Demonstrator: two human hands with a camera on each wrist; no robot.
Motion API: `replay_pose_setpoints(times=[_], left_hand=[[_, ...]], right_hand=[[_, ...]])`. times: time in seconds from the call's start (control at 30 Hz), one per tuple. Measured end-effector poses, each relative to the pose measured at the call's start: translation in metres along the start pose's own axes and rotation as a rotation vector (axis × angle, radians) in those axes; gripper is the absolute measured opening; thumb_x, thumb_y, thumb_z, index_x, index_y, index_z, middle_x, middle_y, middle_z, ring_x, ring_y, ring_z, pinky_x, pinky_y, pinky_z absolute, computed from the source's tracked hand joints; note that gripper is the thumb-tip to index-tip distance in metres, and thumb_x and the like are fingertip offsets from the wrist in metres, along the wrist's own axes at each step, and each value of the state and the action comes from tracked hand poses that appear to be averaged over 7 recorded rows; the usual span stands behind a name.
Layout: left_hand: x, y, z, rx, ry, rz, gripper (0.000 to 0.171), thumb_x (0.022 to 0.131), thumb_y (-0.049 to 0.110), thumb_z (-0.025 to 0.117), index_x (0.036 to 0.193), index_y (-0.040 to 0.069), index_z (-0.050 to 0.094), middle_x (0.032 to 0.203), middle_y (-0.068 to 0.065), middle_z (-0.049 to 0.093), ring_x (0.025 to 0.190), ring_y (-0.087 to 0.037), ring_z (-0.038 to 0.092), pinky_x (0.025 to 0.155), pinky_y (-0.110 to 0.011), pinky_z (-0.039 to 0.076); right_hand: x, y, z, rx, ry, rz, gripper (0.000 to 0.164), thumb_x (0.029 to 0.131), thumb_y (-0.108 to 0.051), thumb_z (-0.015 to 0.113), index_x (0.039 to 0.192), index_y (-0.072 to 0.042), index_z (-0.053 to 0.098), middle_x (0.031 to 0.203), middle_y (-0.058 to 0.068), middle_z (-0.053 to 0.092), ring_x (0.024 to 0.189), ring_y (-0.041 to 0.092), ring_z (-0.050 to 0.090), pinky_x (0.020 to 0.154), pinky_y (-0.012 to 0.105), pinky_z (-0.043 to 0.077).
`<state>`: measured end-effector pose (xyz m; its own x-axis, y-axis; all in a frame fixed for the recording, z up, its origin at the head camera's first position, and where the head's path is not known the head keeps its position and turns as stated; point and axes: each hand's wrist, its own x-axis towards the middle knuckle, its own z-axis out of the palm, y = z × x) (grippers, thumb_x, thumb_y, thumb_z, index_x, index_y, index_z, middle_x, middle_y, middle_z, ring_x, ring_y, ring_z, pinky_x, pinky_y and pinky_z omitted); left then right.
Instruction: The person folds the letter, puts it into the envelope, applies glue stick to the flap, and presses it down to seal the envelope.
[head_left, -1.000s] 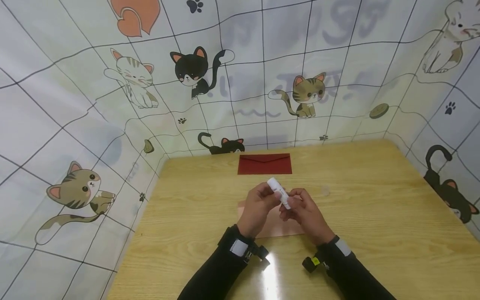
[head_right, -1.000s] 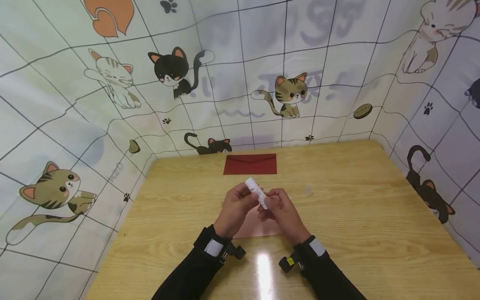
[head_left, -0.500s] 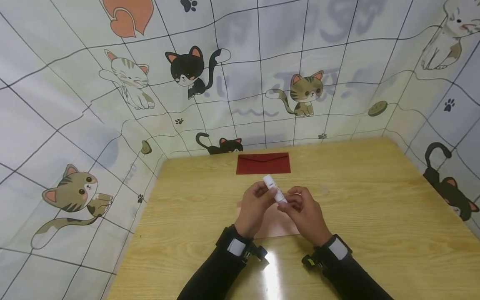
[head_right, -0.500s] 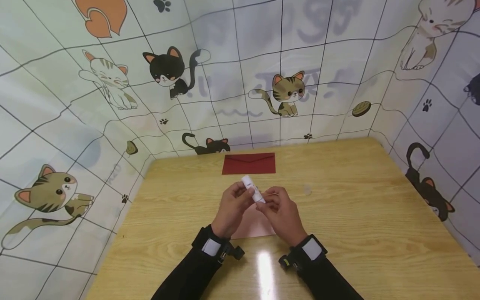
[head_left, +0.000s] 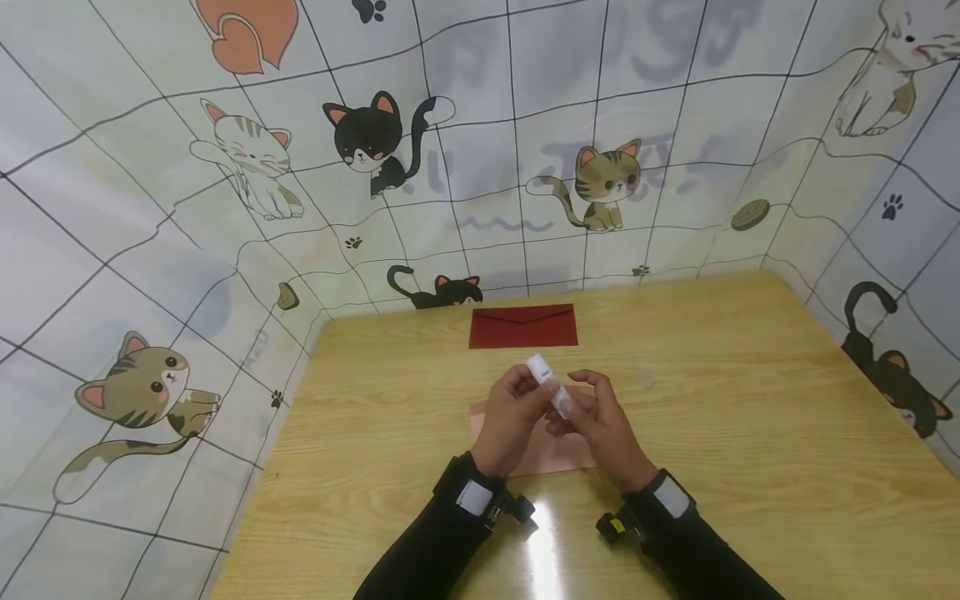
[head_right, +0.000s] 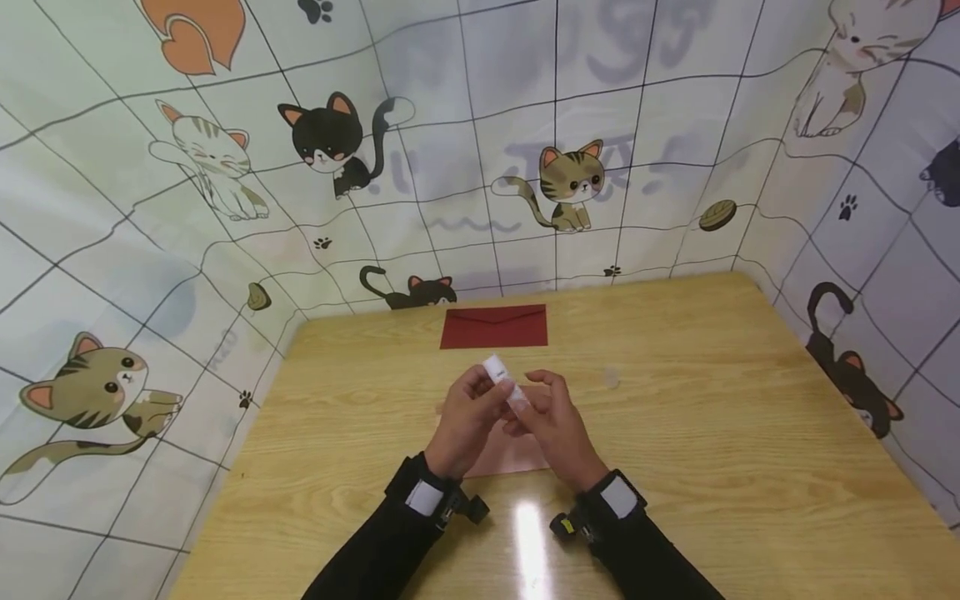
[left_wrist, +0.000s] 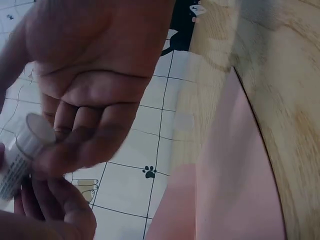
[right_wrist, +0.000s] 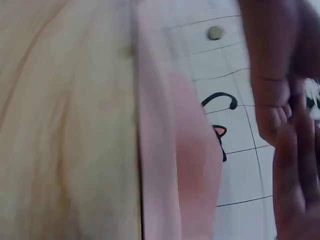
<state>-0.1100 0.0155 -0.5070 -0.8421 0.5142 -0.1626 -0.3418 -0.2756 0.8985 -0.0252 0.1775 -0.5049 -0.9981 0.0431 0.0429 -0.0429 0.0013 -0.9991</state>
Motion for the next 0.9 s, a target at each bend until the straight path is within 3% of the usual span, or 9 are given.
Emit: replay_pose_setpoints(times=[0.13,0.2,0.27,0.37,0.47,0.57,0.67,0.8,0.9], left_hand=[[0.0,-0.002,0.005,0.029,0.106,0.011,0.03,0.103,0.013,0.083,0.123,0.006,0.061,0.114,-0.002,0.07,0.106,-0.015,0.066,0.089,-0.025,0.06],[-0.001,-0.001,0.006,0.044,0.134,0.016,0.031,0.102,0.013,0.084,0.122,0.005,0.062,0.114,-0.003,0.071,0.106,-0.015,0.067,0.09,-0.025,0.061],[-0.001,0.0,0.007,0.053,0.135,0.019,0.03,0.102,0.011,0.084,0.123,0.003,0.063,0.114,-0.003,0.072,0.106,-0.015,0.069,0.092,-0.026,0.062],[-0.001,0.002,0.006,0.069,0.112,0.018,0.03,0.102,0.008,0.081,0.127,0.0,0.067,0.114,-0.003,0.075,0.106,-0.014,0.071,0.094,-0.026,0.062],[-0.002,0.004,0.005,0.071,0.071,0.011,0.03,0.105,0.004,0.075,0.134,-0.002,0.07,0.119,-0.007,0.078,0.11,-0.013,0.072,0.097,-0.027,0.061],[-0.002,0.005,0.003,0.062,0.02,0.001,0.033,0.11,0.002,0.066,0.143,-0.003,0.069,0.132,-0.017,0.079,0.119,-0.014,0.074,0.106,-0.03,0.063],[-0.002,0.005,0.001,0.031,-0.025,-0.006,0.037,0.114,0.001,0.059,0.15,-0.003,0.065,0.145,-0.023,0.076,0.13,-0.017,0.075,0.116,-0.035,0.061],[-0.002,0.004,0.001,-0.001,-0.047,-0.008,0.039,0.114,-0.001,0.057,0.153,-0.003,0.063,0.147,-0.024,0.075,0.133,-0.016,0.074,0.119,-0.037,0.059],[-0.002,0.003,0.002,-0.022,-0.037,-0.002,0.037,0.113,-0.001,0.058,0.15,-0.004,0.064,0.141,-0.018,0.079,0.126,-0.012,0.075,0.114,-0.033,0.061]], right_hand=[[-0.002,-0.001,0.01,-0.583,0.208,-0.145,0.061,0.097,-0.012,0.091,0.142,-0.002,0.05,0.107,0.009,0.085,0.085,0.012,0.079,0.075,0.037,0.069],[-0.002,-0.001,0.012,-0.73,0.269,-0.215,0.062,0.093,-0.013,0.095,0.137,-0.003,0.053,0.101,0.011,0.085,0.079,0.018,0.08,0.071,0.043,0.069],[-0.002,-0.001,0.011,-0.756,0.284,-0.253,0.06,0.092,-0.011,0.095,0.134,-0.002,0.054,0.099,0.012,0.086,0.079,0.022,0.082,0.07,0.043,0.068],[-0.002,-0.003,0.006,-0.627,0.231,-0.199,0.052,0.1,-0.008,0.087,0.135,-0.001,0.051,0.105,0.015,0.088,0.085,0.013,0.083,0.074,0.032,0.066],[-0.003,-0.004,0.001,-0.301,0.114,-0.083,0.042,0.111,-0.005,0.071,0.141,0.004,0.042,0.114,0.019,0.086,0.092,0.006,0.082,0.081,0.025,0.066],[-0.003,-0.006,-0.003,0.046,0.0,0.039,0.033,0.121,-0.011,0.054,0.143,0.001,0.034,0.112,0.01,0.085,0.095,0.005,0.081,0.087,0.026,0.067],[-0.002,-0.005,-0.006,0.281,-0.093,0.106,0.024,0.124,-0.021,0.045,0.142,-0.01,0.035,0.105,-0.005,0.082,0.095,0.005,0.08,0.089,0.026,0.067],[-0.002,-0.003,-0.008,0.43,-0.167,0.122,0.016,0.125,-0.026,0.041,0.139,-0.018,0.037,0.105,-0.01,0.079,0.095,0.005,0.077,0.089,0.025,0.067],[-0.001,-0.001,-0.006,0.368,-0.12,0.104,0.017,0.125,-0.024,0.043,0.139,-0.018,0.036,0.104,-0.01,0.08,0.093,0.005,0.078,0.088,0.026,0.066]])
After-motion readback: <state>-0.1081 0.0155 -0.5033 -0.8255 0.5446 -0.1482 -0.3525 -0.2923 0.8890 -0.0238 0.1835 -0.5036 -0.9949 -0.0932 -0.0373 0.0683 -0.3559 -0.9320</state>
